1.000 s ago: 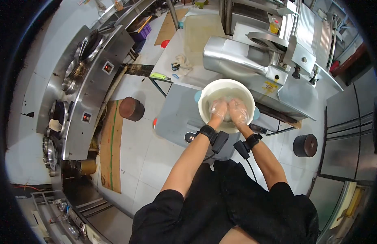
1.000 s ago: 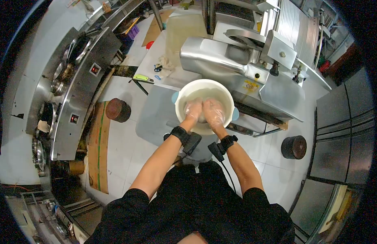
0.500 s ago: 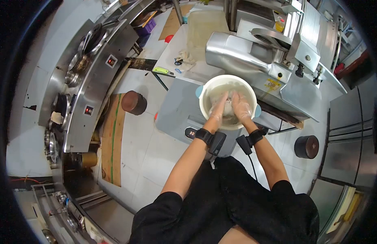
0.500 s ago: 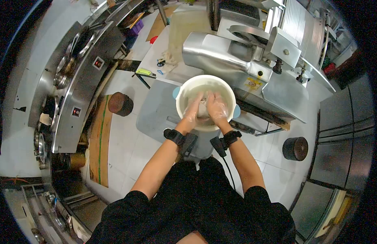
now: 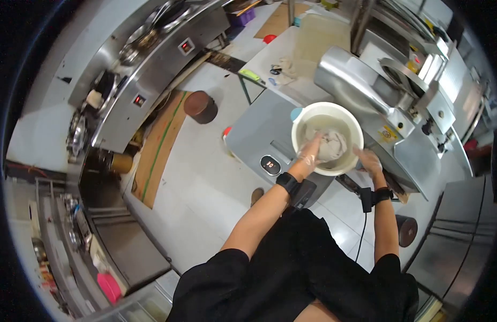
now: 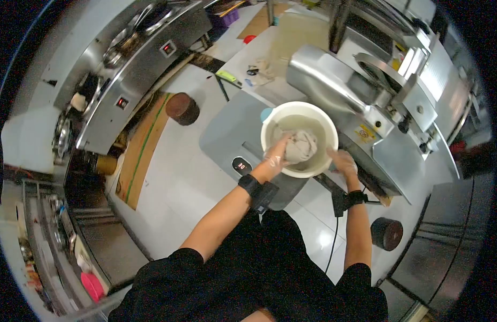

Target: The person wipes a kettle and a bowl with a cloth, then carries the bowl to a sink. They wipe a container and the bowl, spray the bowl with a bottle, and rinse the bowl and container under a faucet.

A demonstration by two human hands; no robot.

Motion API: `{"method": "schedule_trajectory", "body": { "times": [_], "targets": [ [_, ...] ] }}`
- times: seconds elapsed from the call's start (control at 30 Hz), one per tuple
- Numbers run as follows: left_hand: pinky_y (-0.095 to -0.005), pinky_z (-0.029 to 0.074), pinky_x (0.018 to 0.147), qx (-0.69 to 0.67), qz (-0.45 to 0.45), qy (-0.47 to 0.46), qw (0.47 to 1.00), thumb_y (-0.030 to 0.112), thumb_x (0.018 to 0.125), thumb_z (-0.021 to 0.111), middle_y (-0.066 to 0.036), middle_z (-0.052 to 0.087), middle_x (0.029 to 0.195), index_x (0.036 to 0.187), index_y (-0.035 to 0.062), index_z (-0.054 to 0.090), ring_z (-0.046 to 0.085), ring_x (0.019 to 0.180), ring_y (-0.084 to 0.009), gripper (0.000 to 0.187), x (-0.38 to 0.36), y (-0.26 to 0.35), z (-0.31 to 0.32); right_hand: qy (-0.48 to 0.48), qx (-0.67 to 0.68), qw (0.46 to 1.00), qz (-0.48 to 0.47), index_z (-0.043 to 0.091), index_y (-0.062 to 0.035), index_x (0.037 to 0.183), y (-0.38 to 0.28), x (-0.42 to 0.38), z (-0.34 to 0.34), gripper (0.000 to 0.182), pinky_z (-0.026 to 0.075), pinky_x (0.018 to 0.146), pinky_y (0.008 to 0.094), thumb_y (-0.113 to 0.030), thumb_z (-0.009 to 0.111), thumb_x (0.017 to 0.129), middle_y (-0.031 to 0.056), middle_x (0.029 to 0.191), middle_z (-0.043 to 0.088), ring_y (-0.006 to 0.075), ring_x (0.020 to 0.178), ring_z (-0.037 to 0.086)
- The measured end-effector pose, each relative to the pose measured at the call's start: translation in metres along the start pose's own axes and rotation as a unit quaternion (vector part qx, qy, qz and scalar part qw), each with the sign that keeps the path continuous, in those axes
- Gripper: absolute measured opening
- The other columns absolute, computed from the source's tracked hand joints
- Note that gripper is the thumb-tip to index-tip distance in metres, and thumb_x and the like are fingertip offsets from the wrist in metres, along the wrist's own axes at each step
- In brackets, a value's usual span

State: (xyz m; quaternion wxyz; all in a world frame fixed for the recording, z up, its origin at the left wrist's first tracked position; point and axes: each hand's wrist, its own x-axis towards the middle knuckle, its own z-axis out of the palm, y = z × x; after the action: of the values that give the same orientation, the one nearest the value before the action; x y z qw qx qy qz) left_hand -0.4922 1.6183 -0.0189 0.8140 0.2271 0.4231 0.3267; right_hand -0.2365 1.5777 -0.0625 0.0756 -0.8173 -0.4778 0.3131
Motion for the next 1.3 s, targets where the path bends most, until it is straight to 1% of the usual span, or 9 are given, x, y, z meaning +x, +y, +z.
{"method": "schedule_trajectory", "body": {
  "times": [0.07, 0.1, 0.23, 0.37, 0.63, 0.97, 1.13, 1.2, 1.3],
  "targets": [
    [-0.0446, 0.041, 0.093, -0.005, -0.006, -0.011, 1.000, 0.048, 0.082, 0.056, -0.007, 0.047, 0.125, 0.125, 0.0159, 0.046, 0.046, 0.116, -0.0235, 0.054, 0.003, -0.012, 0.005, -0.123, 0.348, 0.929, 0.041, 0.053, -0.0130, 0.121, -0.019, -0.032, -0.010, 0.059, 0.047, 0.086, 0.0444, -0.051, 0.060, 0.077, 0.0063, 0.110, 0.060, 0.0292, 0.093, 0.059],
    [-0.0434, 0.043, 0.091, -0.017, -0.008, -0.019, 1.000, 0.047, 0.082, 0.056, -0.007, 0.048, 0.124, 0.125, 0.0163, 0.047, 0.048, 0.114, -0.0225, 0.054, 0.005, -0.020, 0.006, -0.154, 0.362, 0.918, 0.052, 0.056, -0.0149, 0.118, -0.012, -0.022, -0.010, 0.053, 0.050, 0.081, 0.0428, -0.048, 0.062, 0.077, 0.0000, 0.102, 0.061, 0.0223, 0.088, 0.060],
    [-0.0400, 0.048, 0.084, -0.046, 0.012, -0.043, 0.998, 0.045, 0.082, 0.057, -0.005, 0.049, 0.122, 0.122, 0.0176, 0.047, 0.052, 0.109, -0.0208, 0.049, 0.000, -0.040, 0.006, -0.233, 0.340, 0.910, 0.053, 0.056, -0.0143, 0.117, 0.002, 0.003, -0.012, 0.051, 0.053, 0.075, 0.0380, -0.044, 0.063, 0.076, 0.0020, 0.099, 0.062, 0.0197, 0.086, 0.062],
    [-0.0408, 0.046, 0.087, -0.069, 0.018, -0.029, 0.997, 0.043, 0.083, 0.057, -0.004, 0.050, 0.121, 0.119, 0.0177, 0.049, 0.052, 0.109, -0.0205, 0.045, -0.013, -0.035, 0.012, -0.277, 0.382, 0.882, -0.004, 0.059, -0.0030, 0.105, 0.016, 0.027, 0.002, 0.041, 0.053, 0.070, 0.0332, -0.031, 0.060, 0.075, 0.0079, 0.096, 0.062, 0.0198, 0.083, 0.062],
    [-0.0414, 0.044, 0.090, -0.105, 0.017, 0.038, 0.994, 0.040, 0.084, 0.057, -0.005, 0.051, 0.120, 0.120, 0.0165, 0.050, 0.051, 0.110, -0.0206, 0.044, -0.032, -0.015, -0.002, -0.199, 0.430, 0.879, -0.041, 0.059, 0.0008, 0.103, 0.005, -0.016, 0.021, 0.036, 0.047, 0.074, 0.0297, -0.021, 0.057, 0.076, 0.0078, 0.092, 0.062, 0.0185, 0.080, 0.059],
    [-0.0310, 0.043, 0.089, -0.178, 0.077, 0.023, 0.981, 0.020, 0.081, 0.052, -0.002, 0.058, 0.104, 0.105, 0.0083, 0.058, 0.054, 0.102, -0.0136, 0.028, -0.075, 0.044, -0.067, -0.183, 0.418, 0.890, -0.022, 0.061, 0.0028, 0.097, -0.107, -0.077, 0.044, 0.029, 0.044, 0.075, 0.0279, -0.016, 0.057, 0.076, 0.0063, 0.088, 0.061, 0.0166, 0.080, 0.057],
    [-0.0316, 0.045, 0.084, -0.194, 0.166, -0.052, 0.965, 0.010, 0.076, 0.053, -0.002, 0.053, 0.096, 0.109, 0.0102, 0.054, 0.052, 0.096, -0.0137, 0.033, -0.095, 0.072, -0.156, -0.218, 0.407, 0.879, -0.122, 0.060, 0.0029, 0.097, -0.176, -0.079, 0.096, 0.028, 0.045, 0.076, 0.0283, -0.015, 0.059, 0.076, 0.0062, 0.089, 0.061, 0.0169, 0.081, 0.057],
    [-0.0335, 0.046, 0.083, -0.202, 0.165, 0.082, 0.962, 0.004, 0.074, 0.052, -0.006, 0.051, 0.103, 0.118, 0.0129, 0.047, 0.052, 0.097, -0.0173, 0.046, -0.143, 0.119, -0.161, -0.211, 0.441, 0.871, -0.050, 0.060, 0.0023, 0.096, -0.229, -0.096, 0.116, 0.027, 0.046, 0.074, 0.0286, -0.016, 0.059, 0.077, 0.0068, 0.090, 0.061, 0.0169, 0.082, 0.058],
    [-0.0370, 0.047, 0.085, -0.175, 0.205, 0.120, 0.955, 0.009, 0.079, 0.053, -0.009, 0.049, 0.113, 0.124, 0.0125, 0.042, 0.053, 0.102, -0.0217, 0.046, -0.170, 0.146, -0.216, -0.255, 0.424, 0.866, -0.070, 0.060, 0.0023, 0.097, -0.294, -0.104, 0.146, 0.027, 0.046, 0.074, 0.0287, -0.016, 0.059, 0.077, 0.0078, 0.091, 0.062, 0.0167, 0.083, 0.058]
  ]
}}
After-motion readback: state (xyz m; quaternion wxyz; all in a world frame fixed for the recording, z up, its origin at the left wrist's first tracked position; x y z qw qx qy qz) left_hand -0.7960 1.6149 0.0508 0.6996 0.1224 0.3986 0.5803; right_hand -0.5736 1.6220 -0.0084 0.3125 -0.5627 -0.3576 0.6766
